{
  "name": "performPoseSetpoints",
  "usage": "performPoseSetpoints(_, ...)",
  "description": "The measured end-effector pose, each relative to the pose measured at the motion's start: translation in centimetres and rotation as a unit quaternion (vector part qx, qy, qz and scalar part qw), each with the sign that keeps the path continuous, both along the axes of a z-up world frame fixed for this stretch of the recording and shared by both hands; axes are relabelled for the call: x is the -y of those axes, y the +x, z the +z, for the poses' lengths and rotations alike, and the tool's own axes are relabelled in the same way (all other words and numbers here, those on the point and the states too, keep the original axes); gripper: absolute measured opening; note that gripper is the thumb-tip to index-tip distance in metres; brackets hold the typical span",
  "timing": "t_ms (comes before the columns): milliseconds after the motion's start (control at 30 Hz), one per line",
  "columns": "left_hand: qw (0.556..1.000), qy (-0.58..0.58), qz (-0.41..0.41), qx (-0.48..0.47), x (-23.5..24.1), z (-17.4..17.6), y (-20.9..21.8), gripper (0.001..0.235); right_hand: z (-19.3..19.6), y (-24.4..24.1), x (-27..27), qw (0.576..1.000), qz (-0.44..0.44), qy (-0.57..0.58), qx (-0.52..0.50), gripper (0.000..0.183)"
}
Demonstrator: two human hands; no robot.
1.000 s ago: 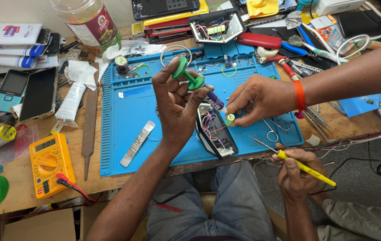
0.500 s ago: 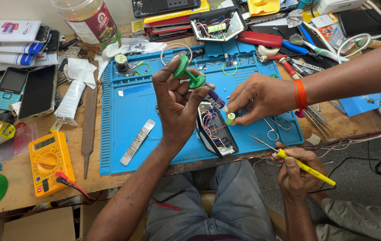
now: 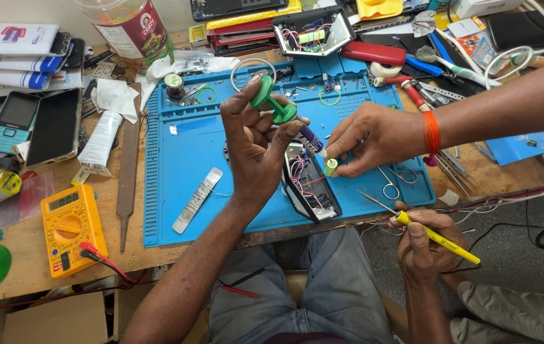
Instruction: The person uses a yellow screwdriver to adjust a small green cylindrical component inside a black hexagonal device. They then place the component into the device, close the casing, and secure it with screws using a green screwdriver.
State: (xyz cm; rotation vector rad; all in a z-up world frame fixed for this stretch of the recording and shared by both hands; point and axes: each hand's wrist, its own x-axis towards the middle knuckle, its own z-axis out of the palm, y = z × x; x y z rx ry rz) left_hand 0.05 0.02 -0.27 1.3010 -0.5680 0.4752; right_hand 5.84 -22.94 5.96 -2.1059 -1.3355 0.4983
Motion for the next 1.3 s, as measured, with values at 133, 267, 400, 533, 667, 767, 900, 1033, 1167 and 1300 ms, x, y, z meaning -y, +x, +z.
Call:
performPoseSetpoints(133,1.0,0.004,0.003,0.003,0.0,0.1,-0.1,0.066,0.0,0.0,0.0,1.0,0.004,0.0,0.002,0.029)
performPoseSetpoints(267,1.0,0.01,0.007,0.005,0.0,0.1,-0.2,0.066,0.0,0.0,0.0,1.0,0.004,-0.004,0.001,0.028)
performPoseSetpoints(400,1.0,0.011,0.006,0.007,0.0,0.1,-0.2,0.066,0.1,-0.1,0.0,1.0,0.006,0.0,0.001,0.028)
performPoseSetpoints(533,1.0,0.002,0.008,0.002,0.0,0.1,-0.3,0.066,0.1,-0.1,0.0,1.0,-0.004,-0.009,-0.001,0.029)
performPoseSetpoints(667,1.0,0.006,0.013,0.003,-0.1,-0.1,-0.3,0.067,-0.4,0.2,0.2,1.0,0.001,-0.001,0.005,0.03)
performPoseSetpoints(767,1.0,0.017,0.012,0.014,-0.1,-0.3,-0.1,0.067,-0.4,0.1,0.4,1.0,0.003,-0.001,0.009,0.03)
performPoseSetpoints(900,1.0,0.014,0.012,0.024,-0.1,-0.1,-0.1,0.067,0.2,-0.1,-0.2,1.0,-0.012,-0.024,0.0,0.03)
performPoseSetpoints(1033,0.999,-0.041,-0.001,0.014,-0.3,0.8,-0.4,0.065,0.6,-0.2,-0.5,0.999,-0.012,-0.046,0.005,0.031)
performPoseSetpoints(1167,0.991,-0.134,0.012,0.022,-1.6,2.6,-0.5,0.064,-0.4,-0.3,0.9,1.0,0.007,0.013,0.005,0.028)
performPoseSetpoints(1300,0.982,-0.14,0.122,0.044,-8.7,6.2,-1.0,0.06,-1.6,0.9,-0.2,0.995,-0.043,-0.089,0.019,0.036)
